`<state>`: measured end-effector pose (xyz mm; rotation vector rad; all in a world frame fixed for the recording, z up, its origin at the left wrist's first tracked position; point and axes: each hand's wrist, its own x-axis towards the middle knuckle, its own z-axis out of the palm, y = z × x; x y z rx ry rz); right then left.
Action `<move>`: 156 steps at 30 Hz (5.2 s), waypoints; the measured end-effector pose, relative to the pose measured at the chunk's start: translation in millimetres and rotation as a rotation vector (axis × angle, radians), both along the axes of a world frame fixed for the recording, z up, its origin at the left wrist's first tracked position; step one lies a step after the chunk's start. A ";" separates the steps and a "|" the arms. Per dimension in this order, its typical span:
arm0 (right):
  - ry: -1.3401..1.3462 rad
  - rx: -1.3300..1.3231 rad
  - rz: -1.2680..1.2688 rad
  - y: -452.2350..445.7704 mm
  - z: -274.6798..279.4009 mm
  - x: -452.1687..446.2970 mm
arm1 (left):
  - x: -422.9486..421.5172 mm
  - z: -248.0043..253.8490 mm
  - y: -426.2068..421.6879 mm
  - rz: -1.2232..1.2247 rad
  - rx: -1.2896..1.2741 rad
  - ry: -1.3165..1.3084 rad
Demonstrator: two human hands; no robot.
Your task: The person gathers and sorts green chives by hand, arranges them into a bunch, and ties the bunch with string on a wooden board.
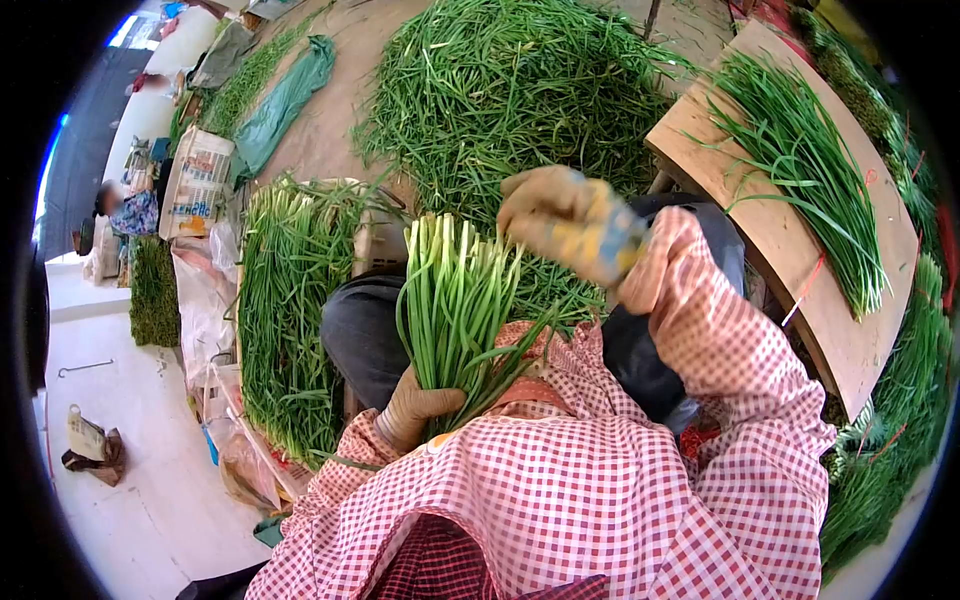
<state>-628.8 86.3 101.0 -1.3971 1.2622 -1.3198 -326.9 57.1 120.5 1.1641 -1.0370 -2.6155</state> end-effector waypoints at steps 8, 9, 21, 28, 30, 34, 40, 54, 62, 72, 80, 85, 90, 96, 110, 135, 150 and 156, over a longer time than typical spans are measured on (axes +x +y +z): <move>0.564 0.076 0.047 -5.4 -7.8 51.7 | 7.3 -18.8 4.6 0.023 -0.189 -0.100; 0.570 0.086 0.063 -6.4 -8.1 53.9 | 7.4 -18.6 4.2 -0.009 -0.187 -0.109; 0.974 -0.037 -0.502 -62.0 0.9 -27.2 | 7.5 -26.8 10.3 0.002 -0.335 -0.210; 0.847 -0.504 0.222 -39.7 -7.6 43.4 | -6.7 -18.2 5.9 -0.169 -0.376 -0.284; 0.645 -0.432 0.098 -46.0 -25.2 46.7 | -12.9 -4.5 7.2 -0.107 -0.278 -0.265; 0.265 -0.340 -0.218 -76.0 -54.9 32.1 | -2.7 -18.4 7.5 -0.104 -0.342 -0.271; 0.371 0.511 -0.325 -93.5 -72.6 -41.9 | 7.9 -35.7 12.9 0.005 -0.322 -0.206; 0.525 0.391 0.294 -85.0 -2.9 17.3 | 1.3 -22.3 11.4 0.046 -0.279 -0.249; 0.731 0.241 -0.193 -129.1 34.0 -62.0 | 9.6 -20.4 12.6 -0.027 -0.349 -0.232; 0.835 -0.258 0.023 -51.2 22.7 -11.2 | 15.6 -10.1 11.1 0.188 -0.032 0.033; 0.211 0.072 0.302 -67.7 -65.3 35.9 | 10.2 -7.2 9.9 0.121 -0.094 0.008; -0.455 0.731 -0.459 -124.0 -43.9 -13.9 | 13.6 -3.6 11.1 0.162 -0.070 0.013; 1.122 0.490 -0.209 -44.4 -21.2 -33.6 | 28.9 -16.2 13.9 0.266 -0.095 0.103; 0.011 0.757 0.326 30.7 -76.1 25.5 | 32.8 -28.1 11.9 0.279 0.004 0.166; -0.922 0.360 -0.012 7.3 -33.5 90.2 | 31.8 -6.8 19.2 0.300 -0.228 0.059; 0.450 0.999 0.502 -34.4 -69.1 -14.5 | 30.4 -9.1 14.6 0.309 -0.041 0.065; -1.454 0.102 0.160 -9.8 -32.9 113.4 | 29.1 -20.7 15.0 0.252 -0.400 0.049; -1.090 0.045 0.152 -13.4 -1.2 94.5 | 17.6 -10.1 17.2 -0.061 -0.744 -0.187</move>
